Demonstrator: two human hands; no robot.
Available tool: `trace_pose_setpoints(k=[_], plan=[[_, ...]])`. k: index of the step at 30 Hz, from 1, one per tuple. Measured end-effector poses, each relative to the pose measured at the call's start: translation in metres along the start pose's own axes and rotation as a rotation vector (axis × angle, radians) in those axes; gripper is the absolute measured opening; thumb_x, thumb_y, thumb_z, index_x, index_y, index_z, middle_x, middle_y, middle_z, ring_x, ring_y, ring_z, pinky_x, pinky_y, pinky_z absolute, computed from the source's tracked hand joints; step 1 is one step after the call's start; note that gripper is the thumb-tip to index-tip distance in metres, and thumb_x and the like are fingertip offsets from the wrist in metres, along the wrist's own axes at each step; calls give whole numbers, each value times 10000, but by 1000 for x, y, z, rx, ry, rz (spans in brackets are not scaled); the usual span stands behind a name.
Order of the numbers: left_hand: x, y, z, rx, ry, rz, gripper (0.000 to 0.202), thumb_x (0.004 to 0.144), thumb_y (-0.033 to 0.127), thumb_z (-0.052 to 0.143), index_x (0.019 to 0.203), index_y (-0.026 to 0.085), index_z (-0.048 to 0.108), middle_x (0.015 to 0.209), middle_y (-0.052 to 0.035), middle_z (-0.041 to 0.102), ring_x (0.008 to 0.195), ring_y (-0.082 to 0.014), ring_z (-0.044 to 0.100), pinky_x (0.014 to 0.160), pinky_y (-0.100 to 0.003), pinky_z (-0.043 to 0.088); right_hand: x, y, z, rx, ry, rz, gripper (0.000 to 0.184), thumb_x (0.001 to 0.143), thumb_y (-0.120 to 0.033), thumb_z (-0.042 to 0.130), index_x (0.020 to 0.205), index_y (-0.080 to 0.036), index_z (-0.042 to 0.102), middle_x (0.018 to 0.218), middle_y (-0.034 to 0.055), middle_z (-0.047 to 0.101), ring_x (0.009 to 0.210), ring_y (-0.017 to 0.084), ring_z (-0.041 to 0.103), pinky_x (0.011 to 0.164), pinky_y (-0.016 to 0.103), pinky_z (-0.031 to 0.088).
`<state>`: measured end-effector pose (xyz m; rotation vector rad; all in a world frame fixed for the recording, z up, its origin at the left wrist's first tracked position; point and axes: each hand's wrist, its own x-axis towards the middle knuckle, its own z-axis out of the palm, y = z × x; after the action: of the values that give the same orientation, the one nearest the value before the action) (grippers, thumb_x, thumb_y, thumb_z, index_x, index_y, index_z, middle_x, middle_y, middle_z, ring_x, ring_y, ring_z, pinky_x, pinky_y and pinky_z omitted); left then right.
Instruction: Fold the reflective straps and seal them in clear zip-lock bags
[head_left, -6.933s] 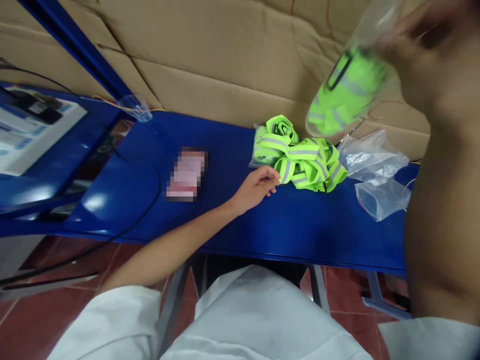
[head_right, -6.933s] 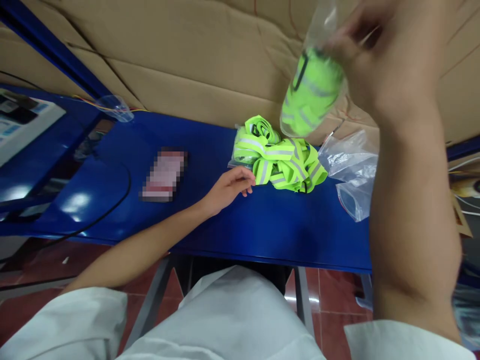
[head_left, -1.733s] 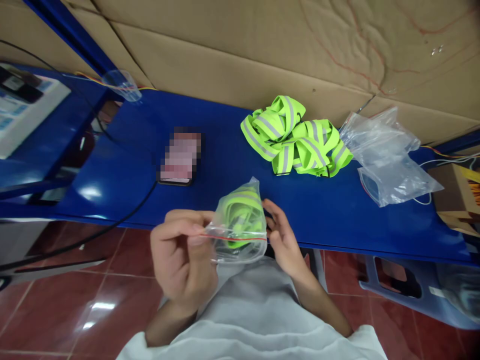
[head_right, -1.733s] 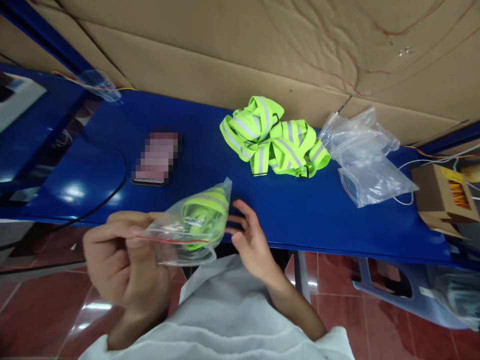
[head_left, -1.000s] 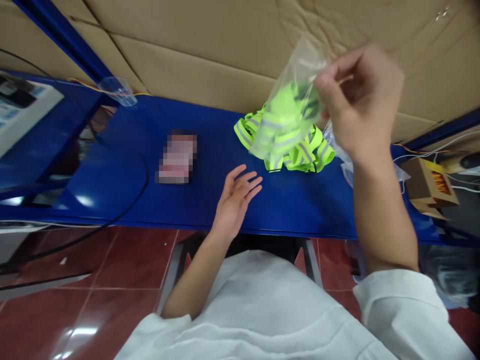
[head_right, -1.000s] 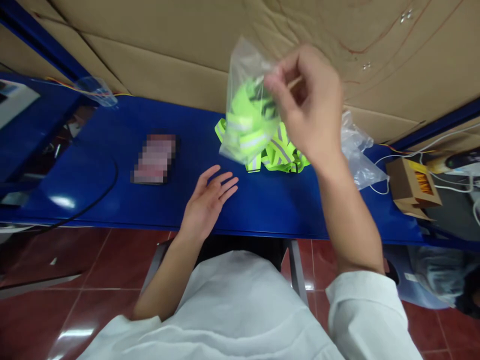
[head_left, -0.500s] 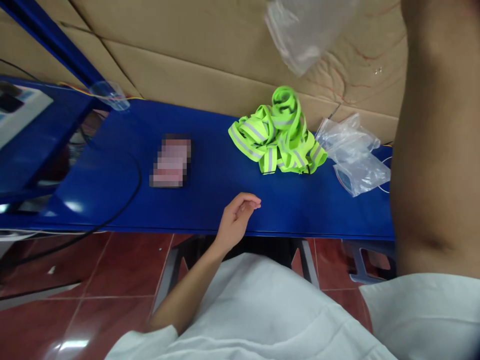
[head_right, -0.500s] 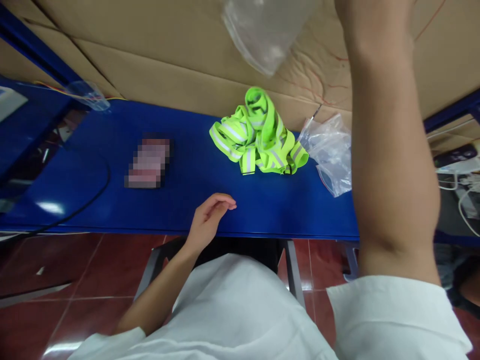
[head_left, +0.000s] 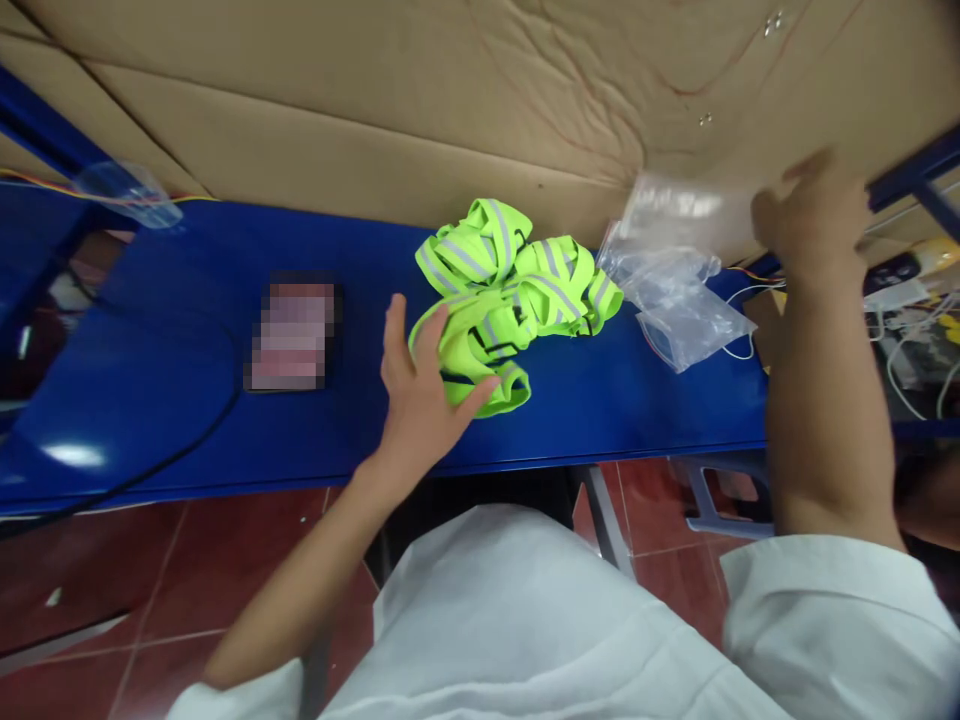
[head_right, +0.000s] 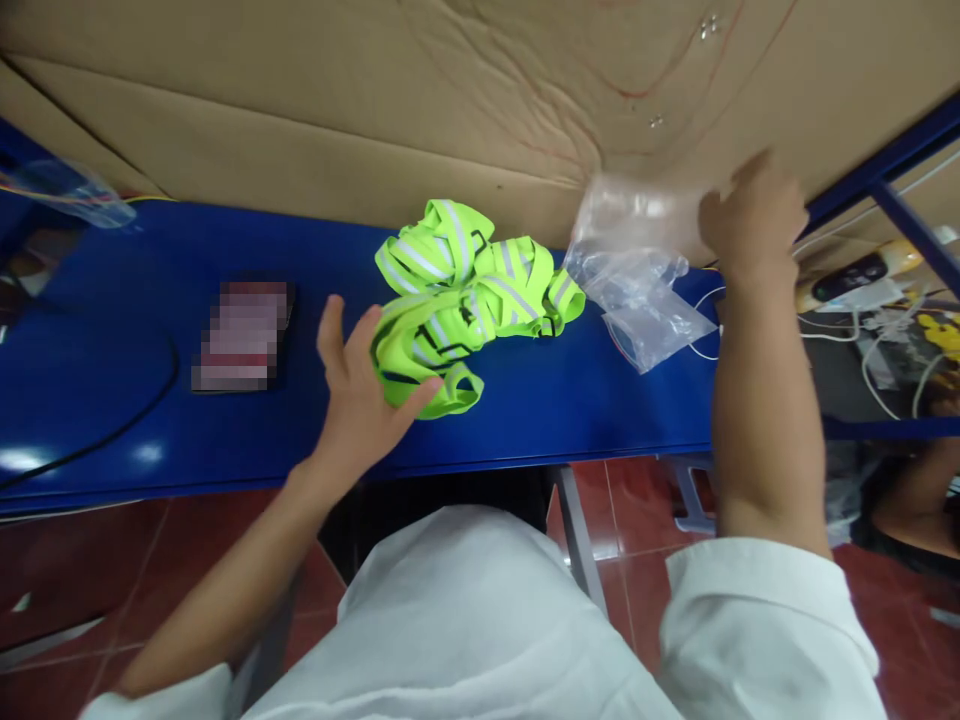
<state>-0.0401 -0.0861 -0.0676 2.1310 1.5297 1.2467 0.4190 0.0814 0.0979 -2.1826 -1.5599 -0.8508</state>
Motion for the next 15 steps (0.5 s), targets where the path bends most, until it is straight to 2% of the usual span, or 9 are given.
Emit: trace_pose_setpoints(k=[1,2,4,6,8,9,12,15], plan=[[6,-1,0,49,-79,19,1000,879,570,806,1667,213,304,1762,-271,76,1649,-505,139,1274,-701,286,-15,7,5,-31,-87,74,1273,648,-1047,256,1089,18,795,989,418,722,1038,525,759,723,643,548],[11,-1,2,102,-162,38,991,881,558,808,1677,243,307,1775,-257,76,1648,-521,127,1261,-727,287,-28,11,9,-47,-149,127,1230,690,-1033,326,1114,22,795,1030,427,715,1093,533,742,771,671,546],[15,2,7,229,-287,99,933,898,491,810,1679,296,338,1791,-233,91,1647,-540,102,1246,-778,246,-54,8,12,-32,-159,118,1078,882,-926,352,1367,-28,701,1342,407,636,1326,483,644,960,675,523],[16,5,13,333,-341,179,893,917,428,798,1683,335,347,1801,-211,99,1652,-533,72,1256,-790,188,-78,-2,18,70,-137,-93,824,1045,-755,361,1586,-154,522,1652,299,415,1518,428,470,1157,662,419],[18,7,17,388,-344,239,873,939,399,769,1691,355,328,1805,-197,99,1661,-505,81,1280,-762,158,-102,-14,35,188,-274,-300,675,1105,-635,368,1654,-247,433,1773,197,228,1615,401,319,1275,671,264],[21,6,18,408,-334,249,857,954,387,747,1695,357,318,1806,-193,97,1664,-488,100,1292,-741,156,-113,-18,47,225,-371,-301,657,1115,-599,370,1678,-261,384,1785,173,199,1648,389,246,1303,688,183],[33,-2,16,457,-282,183,793,980,346,700,1688,349,343,1805,-195,106,1660,-469,163,1302,-702,190,-140,-23,90,256,-537,-275,627,1101,-575,395,1636,-255,458,1745,164,325,1631,385,307,1286,731,226],[45,-15,12,462,-249,67,767,986,371,686,1682,282,376,1786,-242,145,1649,-499,172,1285,-694,244,-146,-17,120,285,-558,-245,609,1106,-539,307,1627,-262,462,1738,132,356,1637,350,310,1296,726,224]])
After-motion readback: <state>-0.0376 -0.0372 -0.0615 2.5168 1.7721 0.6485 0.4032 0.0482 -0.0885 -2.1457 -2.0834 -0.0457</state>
